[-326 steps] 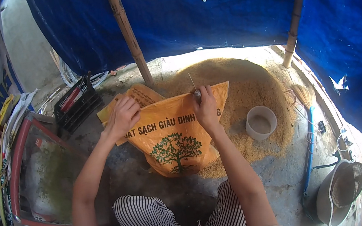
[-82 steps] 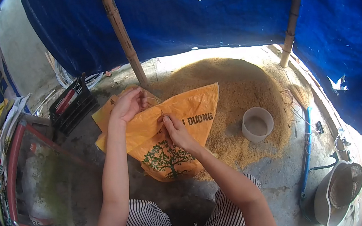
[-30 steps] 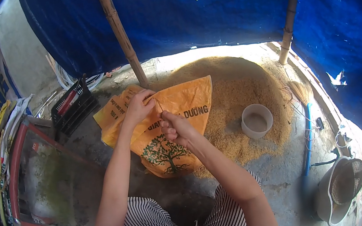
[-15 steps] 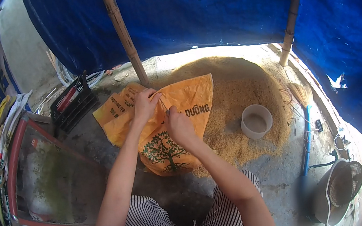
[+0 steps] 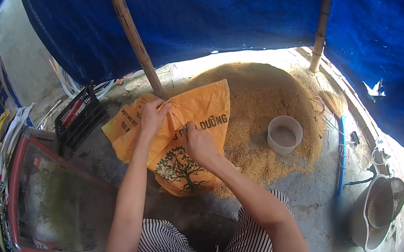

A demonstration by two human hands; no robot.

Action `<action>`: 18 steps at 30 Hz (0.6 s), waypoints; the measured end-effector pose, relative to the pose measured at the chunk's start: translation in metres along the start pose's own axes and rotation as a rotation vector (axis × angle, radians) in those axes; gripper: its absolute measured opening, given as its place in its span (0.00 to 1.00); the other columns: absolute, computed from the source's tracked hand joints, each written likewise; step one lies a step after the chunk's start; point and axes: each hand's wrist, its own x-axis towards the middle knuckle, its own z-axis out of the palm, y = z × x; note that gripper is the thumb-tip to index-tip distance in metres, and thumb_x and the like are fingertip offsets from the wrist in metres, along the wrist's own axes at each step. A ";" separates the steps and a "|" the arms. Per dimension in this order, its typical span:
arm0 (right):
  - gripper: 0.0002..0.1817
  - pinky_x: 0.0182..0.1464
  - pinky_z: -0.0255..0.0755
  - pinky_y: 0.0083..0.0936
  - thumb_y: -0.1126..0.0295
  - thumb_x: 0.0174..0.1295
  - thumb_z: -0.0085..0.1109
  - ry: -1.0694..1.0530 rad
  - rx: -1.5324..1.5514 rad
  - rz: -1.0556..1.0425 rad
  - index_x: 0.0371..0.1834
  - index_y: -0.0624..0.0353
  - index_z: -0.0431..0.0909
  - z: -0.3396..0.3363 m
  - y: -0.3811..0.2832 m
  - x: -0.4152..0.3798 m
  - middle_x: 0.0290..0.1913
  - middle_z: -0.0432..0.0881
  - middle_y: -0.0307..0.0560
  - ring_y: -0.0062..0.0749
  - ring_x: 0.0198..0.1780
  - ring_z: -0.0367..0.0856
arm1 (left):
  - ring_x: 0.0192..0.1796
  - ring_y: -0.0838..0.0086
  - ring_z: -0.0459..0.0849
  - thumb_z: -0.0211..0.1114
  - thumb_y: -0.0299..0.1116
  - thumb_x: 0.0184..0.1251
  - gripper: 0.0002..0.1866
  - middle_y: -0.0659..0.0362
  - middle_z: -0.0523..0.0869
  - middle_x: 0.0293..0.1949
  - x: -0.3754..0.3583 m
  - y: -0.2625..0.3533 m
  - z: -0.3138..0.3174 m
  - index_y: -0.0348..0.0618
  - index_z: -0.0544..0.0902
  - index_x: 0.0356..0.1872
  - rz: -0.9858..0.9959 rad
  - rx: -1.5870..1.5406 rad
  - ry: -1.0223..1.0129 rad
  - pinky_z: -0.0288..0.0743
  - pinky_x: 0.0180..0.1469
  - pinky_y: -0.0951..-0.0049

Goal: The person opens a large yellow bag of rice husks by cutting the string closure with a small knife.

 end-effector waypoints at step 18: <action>0.12 0.13 0.60 0.21 0.63 0.67 0.44 -0.291 1.112 0.458 0.39 0.60 0.70 -0.007 -0.011 0.002 0.17 0.65 0.36 0.21 0.12 0.63 | 0.36 0.75 0.81 0.63 0.36 0.62 0.15 0.55 0.85 0.31 0.005 -0.001 -0.013 0.32 0.82 0.40 -0.120 -0.143 -0.238 0.73 0.42 0.71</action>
